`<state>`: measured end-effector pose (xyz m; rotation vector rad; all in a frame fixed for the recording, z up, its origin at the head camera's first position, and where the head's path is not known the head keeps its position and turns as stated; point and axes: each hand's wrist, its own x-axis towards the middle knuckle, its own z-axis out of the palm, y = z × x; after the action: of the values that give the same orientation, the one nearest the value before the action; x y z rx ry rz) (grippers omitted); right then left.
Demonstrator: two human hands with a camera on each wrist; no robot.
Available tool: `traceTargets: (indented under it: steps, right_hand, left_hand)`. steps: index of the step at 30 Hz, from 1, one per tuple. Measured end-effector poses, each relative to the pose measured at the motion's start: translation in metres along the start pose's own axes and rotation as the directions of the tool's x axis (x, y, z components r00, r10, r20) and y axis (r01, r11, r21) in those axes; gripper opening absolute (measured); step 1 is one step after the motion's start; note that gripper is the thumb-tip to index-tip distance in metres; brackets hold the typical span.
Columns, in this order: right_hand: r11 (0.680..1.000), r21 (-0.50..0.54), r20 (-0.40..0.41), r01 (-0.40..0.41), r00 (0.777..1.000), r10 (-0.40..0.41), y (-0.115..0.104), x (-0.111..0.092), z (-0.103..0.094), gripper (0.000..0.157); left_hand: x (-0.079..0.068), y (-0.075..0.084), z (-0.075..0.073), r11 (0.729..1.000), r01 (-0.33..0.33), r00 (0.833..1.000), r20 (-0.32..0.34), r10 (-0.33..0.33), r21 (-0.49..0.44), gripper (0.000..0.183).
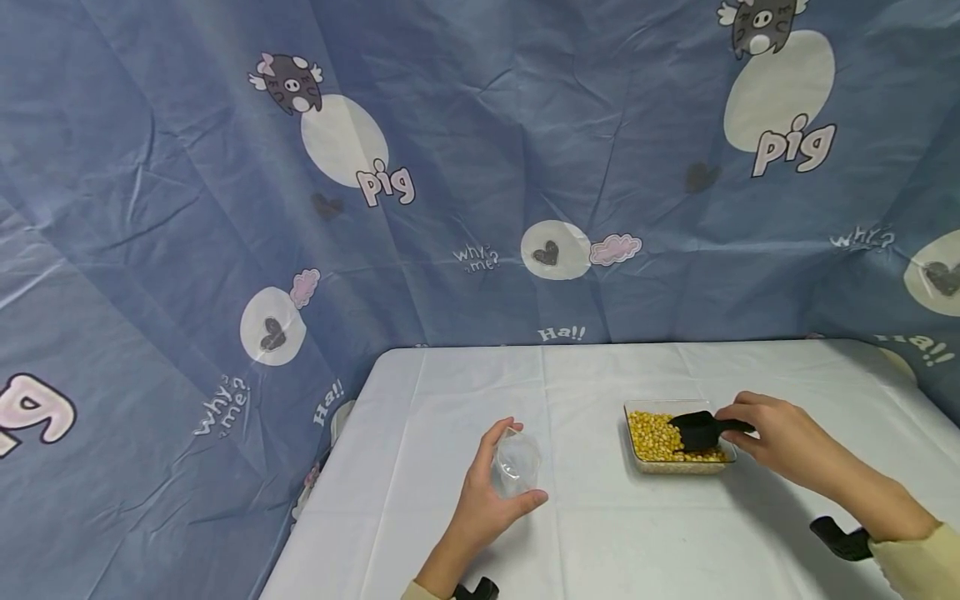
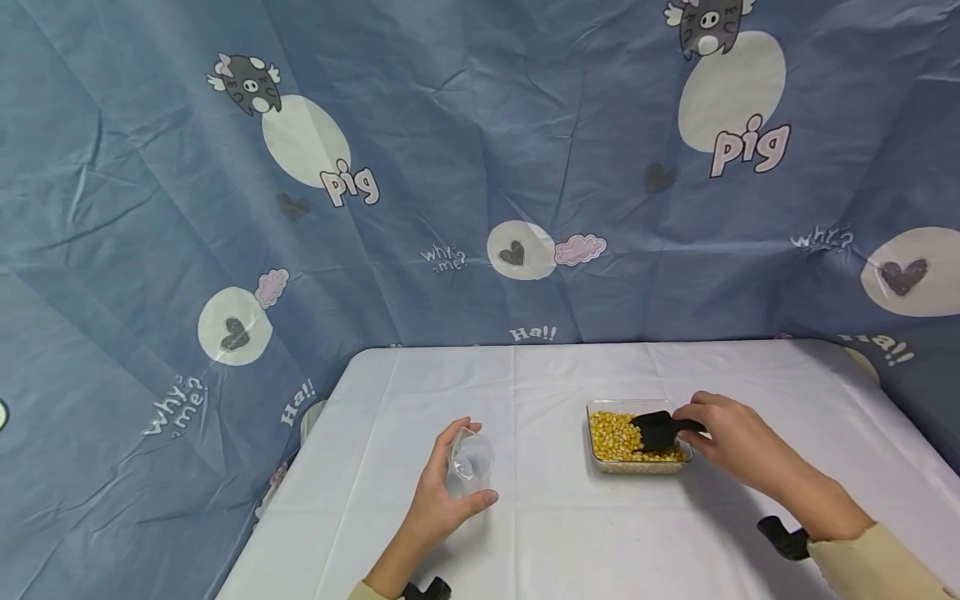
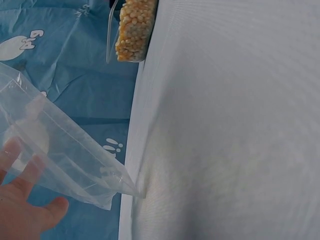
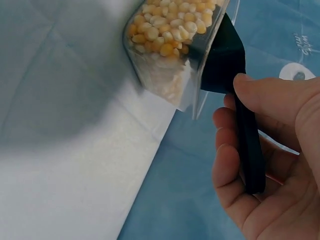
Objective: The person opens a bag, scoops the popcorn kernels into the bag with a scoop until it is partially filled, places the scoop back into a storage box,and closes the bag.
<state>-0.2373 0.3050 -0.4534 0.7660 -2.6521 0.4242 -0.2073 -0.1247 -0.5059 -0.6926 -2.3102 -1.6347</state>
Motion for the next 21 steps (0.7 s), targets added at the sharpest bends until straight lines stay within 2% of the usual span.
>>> traceTargets:
  steps: [6,14,21]
  right_hand:
    - [0.998,0.030,0.039,-0.061,0.997,0.060,-0.002,0.000,0.005,0.025]
    - [0.996,0.049,0.054,-0.080,0.996,0.078,-0.005,0.003,0.012,0.026]
    - [0.995,0.050,0.041,-0.086,0.996,0.084,-0.006,0.003,0.019,0.027]
  left_hand:
    - [0.000,0.000,0.000,1.000,0.004,1.000,0.007,-0.004,-0.003,0.098]
    - [0.000,0.001,0.000,1.000,0.030,0.999,0.013,-0.030,0.002,0.097]
    - [-0.001,0.002,-0.001,1.000,0.013,1.000,0.023,-0.013,0.000,0.098]
